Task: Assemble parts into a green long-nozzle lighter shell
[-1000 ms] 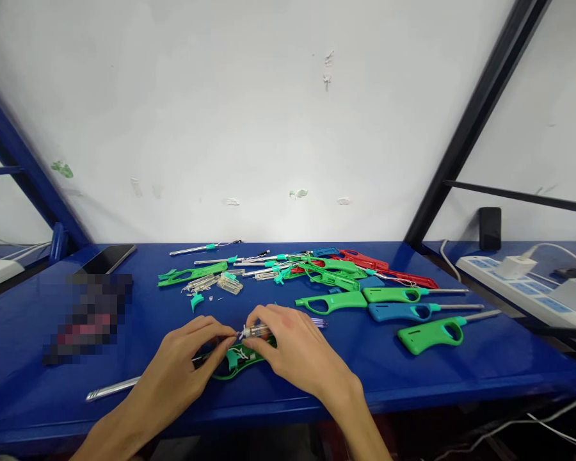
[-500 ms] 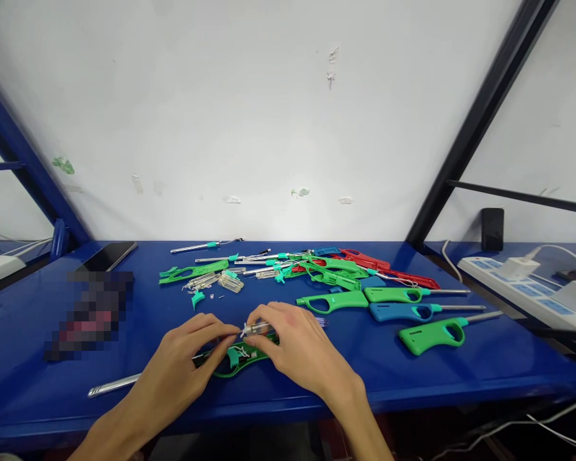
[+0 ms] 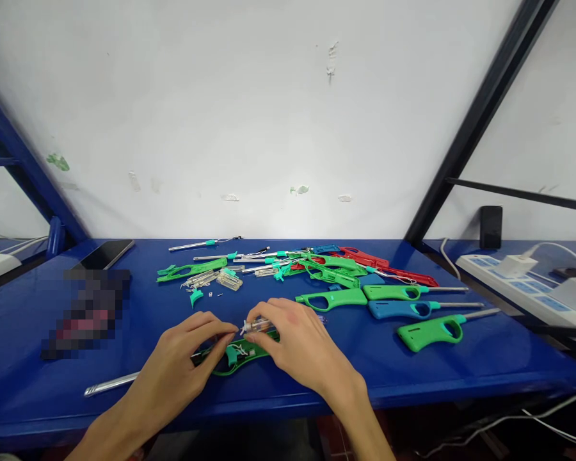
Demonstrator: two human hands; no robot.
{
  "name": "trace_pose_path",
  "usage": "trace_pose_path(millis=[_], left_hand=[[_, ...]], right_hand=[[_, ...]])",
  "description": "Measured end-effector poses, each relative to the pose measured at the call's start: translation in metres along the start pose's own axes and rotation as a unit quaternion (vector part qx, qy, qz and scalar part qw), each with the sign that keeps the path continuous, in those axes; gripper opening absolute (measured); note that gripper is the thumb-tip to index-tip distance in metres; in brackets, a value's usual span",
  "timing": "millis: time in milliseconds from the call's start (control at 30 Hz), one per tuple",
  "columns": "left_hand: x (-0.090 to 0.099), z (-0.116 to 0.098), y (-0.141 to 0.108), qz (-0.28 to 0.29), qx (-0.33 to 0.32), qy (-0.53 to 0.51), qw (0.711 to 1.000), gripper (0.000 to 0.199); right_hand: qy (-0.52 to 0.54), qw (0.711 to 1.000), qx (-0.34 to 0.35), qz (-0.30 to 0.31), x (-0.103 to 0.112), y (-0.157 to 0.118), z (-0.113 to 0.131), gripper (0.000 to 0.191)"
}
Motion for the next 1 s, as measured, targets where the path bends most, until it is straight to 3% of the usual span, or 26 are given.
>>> trace_pose_path(millis=[1000], left_hand=[[0.0007, -0.0020, -0.0002, -0.004, -0.010, 0.007, 1.000, 0.011]], right_hand=[[-0.016, 1.000, 0.013, -0.005, -0.0030, 0.0003, 0.0001, 0.006]])
Point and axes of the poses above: each hand's wrist, its own y-axis towards the middle knuckle, its own x-axis out of the back of the hand, z = x × y, the point moved 3 cm from there along y, towards the middle knuckle, and after that the axes turned 7 degrees about -x, right-handed, at the moved point
